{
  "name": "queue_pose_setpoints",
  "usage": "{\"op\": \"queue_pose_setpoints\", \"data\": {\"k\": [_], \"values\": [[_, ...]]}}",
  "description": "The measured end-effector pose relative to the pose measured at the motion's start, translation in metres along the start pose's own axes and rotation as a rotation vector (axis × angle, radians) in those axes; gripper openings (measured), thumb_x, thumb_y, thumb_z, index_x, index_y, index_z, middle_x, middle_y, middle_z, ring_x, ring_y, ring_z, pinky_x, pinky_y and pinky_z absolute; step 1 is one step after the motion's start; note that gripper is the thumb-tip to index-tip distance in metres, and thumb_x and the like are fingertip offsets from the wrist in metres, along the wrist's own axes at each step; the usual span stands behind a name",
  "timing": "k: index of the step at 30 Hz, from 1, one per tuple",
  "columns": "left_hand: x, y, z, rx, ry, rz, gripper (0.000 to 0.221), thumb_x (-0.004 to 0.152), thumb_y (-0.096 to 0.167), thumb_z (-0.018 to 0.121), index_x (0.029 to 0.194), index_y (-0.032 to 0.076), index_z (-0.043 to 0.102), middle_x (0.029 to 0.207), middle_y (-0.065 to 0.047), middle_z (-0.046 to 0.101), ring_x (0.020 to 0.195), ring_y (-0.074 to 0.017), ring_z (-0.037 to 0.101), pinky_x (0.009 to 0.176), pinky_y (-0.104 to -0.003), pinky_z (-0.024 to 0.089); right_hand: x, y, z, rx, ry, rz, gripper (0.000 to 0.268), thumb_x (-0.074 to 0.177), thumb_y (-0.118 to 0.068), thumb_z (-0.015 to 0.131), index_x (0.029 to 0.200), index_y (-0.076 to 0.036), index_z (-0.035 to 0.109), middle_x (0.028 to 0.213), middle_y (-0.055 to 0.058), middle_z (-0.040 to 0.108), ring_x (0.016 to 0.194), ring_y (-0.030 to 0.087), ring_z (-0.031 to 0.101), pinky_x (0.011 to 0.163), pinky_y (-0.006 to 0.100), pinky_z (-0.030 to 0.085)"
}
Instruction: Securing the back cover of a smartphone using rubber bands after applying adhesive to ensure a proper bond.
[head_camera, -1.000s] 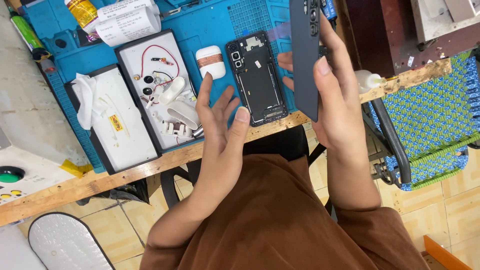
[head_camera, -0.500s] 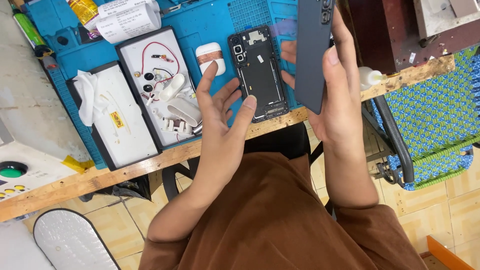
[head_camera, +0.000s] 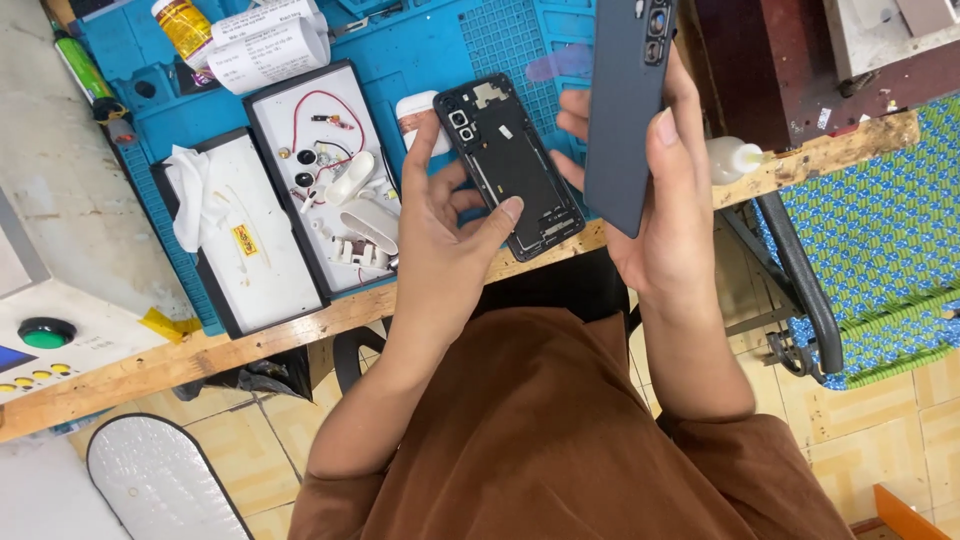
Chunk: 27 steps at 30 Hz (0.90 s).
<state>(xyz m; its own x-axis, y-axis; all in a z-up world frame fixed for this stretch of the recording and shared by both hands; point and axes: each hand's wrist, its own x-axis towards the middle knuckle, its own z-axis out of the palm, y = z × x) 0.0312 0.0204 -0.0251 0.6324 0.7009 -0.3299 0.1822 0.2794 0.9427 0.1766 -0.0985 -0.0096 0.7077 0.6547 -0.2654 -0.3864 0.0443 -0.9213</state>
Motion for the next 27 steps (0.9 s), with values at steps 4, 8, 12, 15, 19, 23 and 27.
{"op": "queue_pose_setpoints", "data": {"k": [4,8,12,15,19,23,27], "values": [[-0.004,0.010,-0.005,-0.091,-0.033,-0.078,0.101,0.095,0.007,0.078,0.175,0.022,0.018,0.136,-0.010,0.070,0.103,-0.0150,0.062,0.098,-0.031,0.058,-0.005,0.001,-0.002,0.077,-0.052,-0.054,0.087,0.096,-0.070,0.068,0.162,-0.021,0.038,0.151,0.020,0.068,0.141,0.030,0.071,0.121,0.051,0.064],[-0.011,0.011,-0.013,-0.120,-0.063,0.029,0.066,0.096,0.001,0.077,0.157,0.005,0.053,0.144,-0.010,0.068,0.124,-0.0187,0.063,0.115,-0.034,0.056,-0.016,0.002,-0.004,0.217,-0.120,-0.081,0.080,0.100,-0.066,0.072,0.157,-0.019,0.041,0.157,0.027,0.061,0.147,0.040,0.066,0.123,0.053,0.061],[-0.025,0.017,-0.017,-0.219,-0.045,0.023,0.059,0.094,0.003,0.081,0.147,0.009,0.056,0.138,-0.011,0.073,0.125,-0.0205,0.070,0.115,-0.036,0.060,-0.029,-0.005,-0.001,0.272,-0.157,0.011,0.097,0.093,-0.073,0.072,0.157,-0.003,0.052,0.159,0.021,0.059,0.150,0.035,0.061,0.127,0.052,0.055],[-0.036,0.020,-0.021,-0.284,-0.027,0.008,0.060,0.093,0.003,0.083,0.144,0.010,0.053,0.133,-0.013,0.076,0.118,-0.0182,0.073,0.109,-0.035,0.063,-0.038,-0.010,-0.003,0.334,-0.195,0.051,0.105,0.090,-0.072,0.077,0.161,-0.001,0.046,0.162,0.024,0.054,0.154,0.037,0.055,0.133,0.055,0.048],[-0.052,0.030,-0.026,-0.242,-0.045,0.035,0.066,0.092,0.003,0.083,0.149,0.006,0.050,0.132,-0.014,0.075,0.118,-0.0193,0.073,0.109,-0.033,0.061,-0.048,-0.014,-0.009,0.528,-0.144,0.137,0.110,0.085,-0.061,0.081,0.164,0.004,0.041,0.157,0.033,0.053,0.148,0.047,0.055,0.122,0.064,0.050],[-0.066,0.037,-0.029,-0.233,-0.041,0.045,0.065,0.091,0.000,0.084,0.146,0.005,0.050,0.127,-0.015,0.076,0.113,-0.0191,0.074,0.104,-0.034,0.065,-0.056,-0.012,-0.021,0.669,-0.238,0.141,0.105,0.094,-0.055,0.077,0.166,0.008,0.036,0.157,0.041,0.048,0.147,0.055,0.052,0.121,0.072,0.047],[-0.073,0.039,-0.032,-0.246,-0.050,0.046,0.065,0.091,-0.001,0.084,0.145,0.005,0.049,0.130,-0.016,0.075,0.118,-0.0205,0.073,0.107,-0.035,0.065,-0.063,-0.015,-0.020,0.651,-0.263,0.127,0.105,0.093,-0.057,0.083,0.161,0.010,0.041,0.150,0.039,0.053,0.142,0.053,0.056,0.119,0.070,0.048]]}}
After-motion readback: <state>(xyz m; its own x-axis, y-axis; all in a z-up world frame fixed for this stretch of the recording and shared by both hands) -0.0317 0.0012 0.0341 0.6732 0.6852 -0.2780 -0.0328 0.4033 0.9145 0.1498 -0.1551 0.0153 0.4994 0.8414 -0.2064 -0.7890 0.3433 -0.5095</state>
